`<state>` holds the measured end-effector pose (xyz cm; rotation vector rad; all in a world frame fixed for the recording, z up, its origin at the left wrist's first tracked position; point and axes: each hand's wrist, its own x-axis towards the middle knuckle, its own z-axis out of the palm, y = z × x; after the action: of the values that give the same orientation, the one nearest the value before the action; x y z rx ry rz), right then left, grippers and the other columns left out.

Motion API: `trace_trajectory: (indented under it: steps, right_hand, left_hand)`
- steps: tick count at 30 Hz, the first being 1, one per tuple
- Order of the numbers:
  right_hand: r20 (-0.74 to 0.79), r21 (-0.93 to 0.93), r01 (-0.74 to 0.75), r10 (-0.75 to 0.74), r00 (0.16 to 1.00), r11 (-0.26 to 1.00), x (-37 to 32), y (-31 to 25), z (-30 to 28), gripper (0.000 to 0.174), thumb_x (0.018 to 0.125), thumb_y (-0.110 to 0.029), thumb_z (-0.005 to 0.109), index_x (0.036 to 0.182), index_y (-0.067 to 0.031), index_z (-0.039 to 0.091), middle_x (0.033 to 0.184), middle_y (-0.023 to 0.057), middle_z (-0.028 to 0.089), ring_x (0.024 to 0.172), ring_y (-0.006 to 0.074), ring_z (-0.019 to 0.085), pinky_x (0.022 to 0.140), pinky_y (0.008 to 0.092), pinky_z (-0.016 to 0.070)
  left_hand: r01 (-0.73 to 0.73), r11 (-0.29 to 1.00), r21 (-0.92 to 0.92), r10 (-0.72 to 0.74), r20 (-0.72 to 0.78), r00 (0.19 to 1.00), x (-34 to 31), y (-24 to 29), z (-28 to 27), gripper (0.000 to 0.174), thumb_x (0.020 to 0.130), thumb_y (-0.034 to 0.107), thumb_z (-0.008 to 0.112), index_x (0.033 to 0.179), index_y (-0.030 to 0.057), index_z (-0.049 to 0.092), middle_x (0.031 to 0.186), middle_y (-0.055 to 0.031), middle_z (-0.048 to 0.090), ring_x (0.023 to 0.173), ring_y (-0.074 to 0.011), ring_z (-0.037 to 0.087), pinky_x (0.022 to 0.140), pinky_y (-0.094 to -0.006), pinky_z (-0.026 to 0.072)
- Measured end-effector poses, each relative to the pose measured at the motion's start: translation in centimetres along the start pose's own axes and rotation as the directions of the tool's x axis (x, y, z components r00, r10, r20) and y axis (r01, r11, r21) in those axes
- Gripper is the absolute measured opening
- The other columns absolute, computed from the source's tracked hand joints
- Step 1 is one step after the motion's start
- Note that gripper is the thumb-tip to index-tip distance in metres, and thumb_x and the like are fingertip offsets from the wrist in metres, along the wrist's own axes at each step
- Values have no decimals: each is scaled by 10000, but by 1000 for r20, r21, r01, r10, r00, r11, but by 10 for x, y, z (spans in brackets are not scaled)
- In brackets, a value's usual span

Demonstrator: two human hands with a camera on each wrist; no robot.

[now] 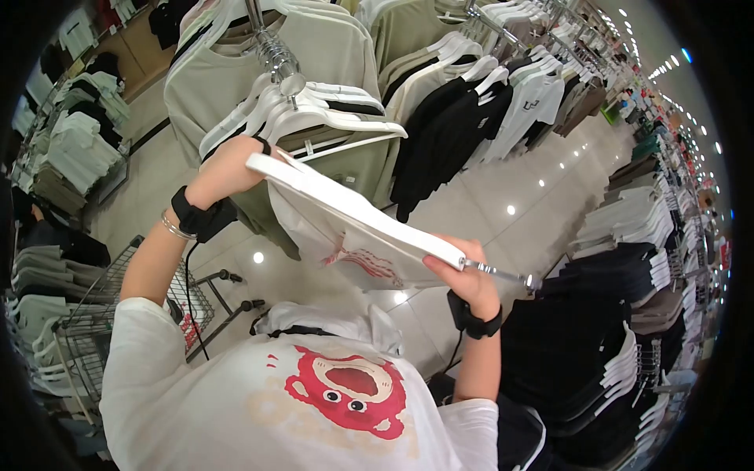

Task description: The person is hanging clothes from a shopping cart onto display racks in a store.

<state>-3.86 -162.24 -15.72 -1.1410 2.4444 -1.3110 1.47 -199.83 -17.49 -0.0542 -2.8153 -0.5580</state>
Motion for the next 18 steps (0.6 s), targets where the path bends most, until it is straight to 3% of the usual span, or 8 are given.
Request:
trace_trajectory:
  steps: [1,4,8,10,12,14,17,18]
  right_hand:
    - [35,48,-122,121,992,991,0,-2,-2,225,755,-123,660,921,28,643,656,65,614,557,108,528,518,251,411]
    - [86,113,-269,260,962,957,-1,6,-9,189,768,-137,668,860,27,649,563,36,553,504,85,479,472,250,373]
    - [131,150,-308,290,948,939,-3,12,-15,181,793,-152,660,844,21,650,522,13,508,460,71,431,424,245,325]
    - [145,155,-274,252,957,949,-4,12,-22,184,798,-159,661,842,19,649,516,9,500,454,68,424,415,242,317]
    - [190,200,-300,263,946,933,-6,12,-29,196,800,-173,668,839,18,643,516,1,488,457,69,428,422,235,317]
    - [183,183,-335,303,935,924,-4,10,-33,203,798,-181,673,838,15,644,519,-3,485,456,69,426,426,233,318]
    - [125,121,-407,393,911,905,-4,7,-30,215,792,-196,681,838,11,645,526,-9,486,457,67,423,431,228,319]
    - [79,82,-446,440,895,891,-1,6,-30,220,789,-202,686,837,9,645,532,-11,489,458,65,422,434,226,319]
  left_hand:
    - [-98,953,-285,63,-129,990,-1,-10,12,141,706,152,613,685,18,650,676,-189,598,642,-351,586,589,-387,470]
    - [-121,989,-80,111,-121,986,-8,-16,21,121,708,125,612,686,15,656,648,-196,580,601,-350,576,564,-390,458]
    - [-17,938,-346,25,20,999,-14,0,3,110,700,101,621,731,6,667,640,-205,567,549,-335,555,532,-371,439]
    - [-67,990,-126,65,-19,998,-17,10,-2,137,707,81,607,799,20,689,652,-196,583,560,-315,568,544,-348,446]
    - [-31,926,-375,45,29,999,-17,17,-4,232,675,-55,530,850,-5,672,823,-127,675,707,-217,612,690,-274,472]
    - [-48,830,-556,92,53,994,-15,16,-3,231,670,-60,511,835,-12,665,875,-118,680,734,-251,617,717,-288,479]
    - [-60,997,-44,55,-100,993,-14,37,2,267,676,-47,501,836,58,688,903,-49,684,817,-251,631,953,-441,391]
    - [-57,997,-46,52,-108,993,-13,38,3,267,676,-47,501,836,58,688,903,-49,684,817,-251,631,953,-441,391]
